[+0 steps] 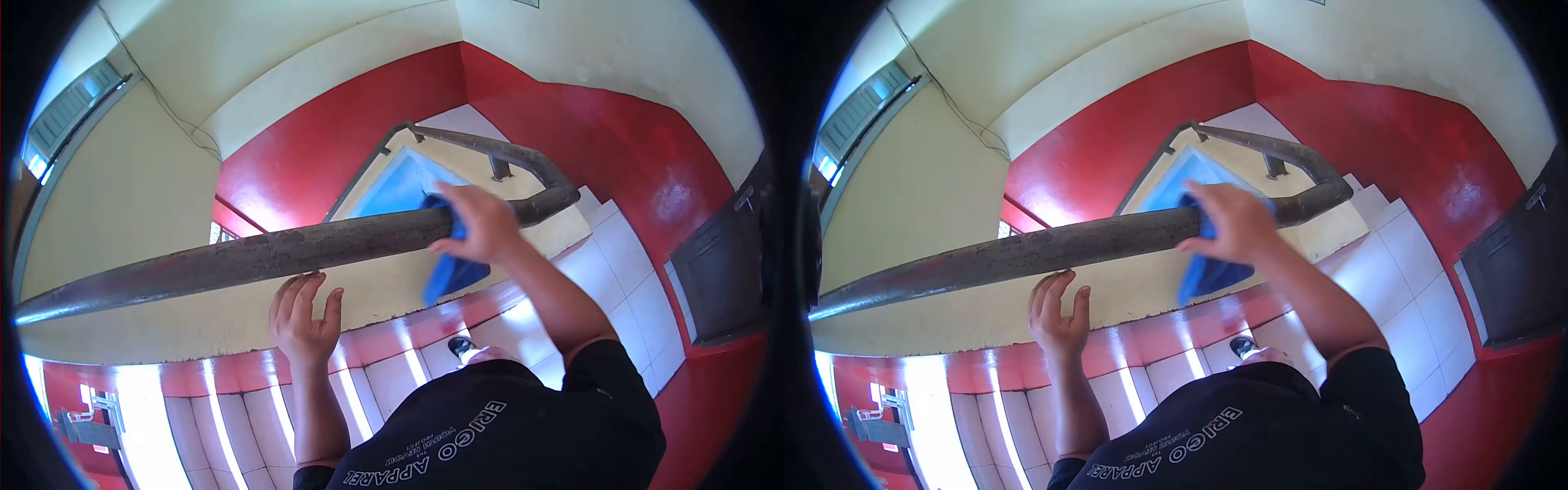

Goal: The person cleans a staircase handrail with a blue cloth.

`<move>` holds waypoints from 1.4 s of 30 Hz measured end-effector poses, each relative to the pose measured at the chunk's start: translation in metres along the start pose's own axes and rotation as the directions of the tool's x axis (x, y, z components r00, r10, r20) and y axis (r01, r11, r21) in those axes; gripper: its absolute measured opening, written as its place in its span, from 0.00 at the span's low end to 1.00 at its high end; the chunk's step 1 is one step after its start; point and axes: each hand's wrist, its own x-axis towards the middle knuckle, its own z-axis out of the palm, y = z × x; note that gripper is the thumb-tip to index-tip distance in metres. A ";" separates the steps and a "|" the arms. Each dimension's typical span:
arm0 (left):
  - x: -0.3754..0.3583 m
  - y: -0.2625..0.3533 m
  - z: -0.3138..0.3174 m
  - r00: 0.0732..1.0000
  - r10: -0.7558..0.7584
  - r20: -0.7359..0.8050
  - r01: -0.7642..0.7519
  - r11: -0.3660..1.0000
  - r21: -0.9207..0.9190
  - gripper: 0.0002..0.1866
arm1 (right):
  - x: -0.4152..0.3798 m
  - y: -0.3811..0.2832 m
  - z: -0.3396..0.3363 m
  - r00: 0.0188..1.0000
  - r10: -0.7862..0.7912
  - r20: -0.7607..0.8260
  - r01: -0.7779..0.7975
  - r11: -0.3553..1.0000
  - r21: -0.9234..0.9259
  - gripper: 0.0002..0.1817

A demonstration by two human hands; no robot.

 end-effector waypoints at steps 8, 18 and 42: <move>0.001 0.011 0.007 0.994 0.062 0.092 -0.072 0.992 0.108 0.13 | -0.047 0.082 0.009 0.910 0.282 -0.305 -0.262 0.959 0.105 0.13; -0.011 -0.006 0.017 0.986 -0.153 0.066 0.136 0.966 0.219 0.11 | -0.018 0.002 0.012 0.995 -0.045 -0.092 0.042 0.998 -0.039 0.28; -0.007 0.004 0.018 0.983 -0.170 0.067 0.146 0.953 0.267 0.14 | -0.104 0.120 -0.031 0.917 0.367 -0.156 -0.396 0.889 -0.232 0.23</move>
